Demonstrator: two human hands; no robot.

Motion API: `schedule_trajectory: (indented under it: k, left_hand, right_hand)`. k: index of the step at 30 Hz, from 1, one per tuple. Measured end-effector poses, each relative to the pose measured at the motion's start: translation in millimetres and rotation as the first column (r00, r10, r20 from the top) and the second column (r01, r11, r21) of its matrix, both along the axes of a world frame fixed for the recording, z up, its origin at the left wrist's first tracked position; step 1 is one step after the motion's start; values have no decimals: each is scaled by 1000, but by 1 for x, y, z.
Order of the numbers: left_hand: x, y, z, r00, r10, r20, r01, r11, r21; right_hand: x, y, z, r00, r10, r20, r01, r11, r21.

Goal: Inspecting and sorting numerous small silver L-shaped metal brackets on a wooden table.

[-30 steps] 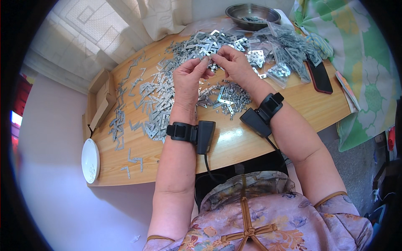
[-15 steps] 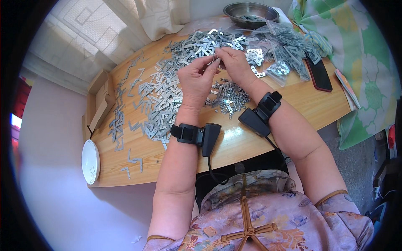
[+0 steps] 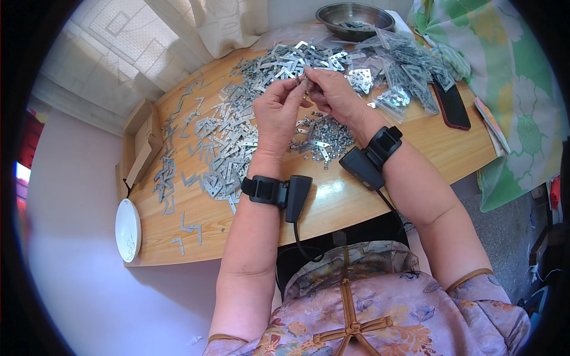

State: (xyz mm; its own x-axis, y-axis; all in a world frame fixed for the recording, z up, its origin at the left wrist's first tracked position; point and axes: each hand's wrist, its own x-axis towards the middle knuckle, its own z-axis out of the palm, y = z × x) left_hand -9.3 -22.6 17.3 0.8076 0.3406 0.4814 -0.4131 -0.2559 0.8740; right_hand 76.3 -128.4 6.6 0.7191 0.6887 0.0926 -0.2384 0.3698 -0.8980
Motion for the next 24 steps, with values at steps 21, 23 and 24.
schedule_trajectory:
  k: [21, 23, 24]
  left_hand:
    - [4, 4, -6, 995, 75, 66, -84, 986, 142]
    - [5, 5, -7, 996, 49, 70, -56, 993, 104]
    - [5, 5, -7, 996, 49, 70, -56, 993, 103]
  right_hand:
    - [-1, 1, -3, 972, -126, 196, 145, 986, -84]
    - [-3, 1, -2, 983, -107, 147, 120, 989, -81]
    - [-3, 1, -3, 990, -80, 114, 88, 994, -68]
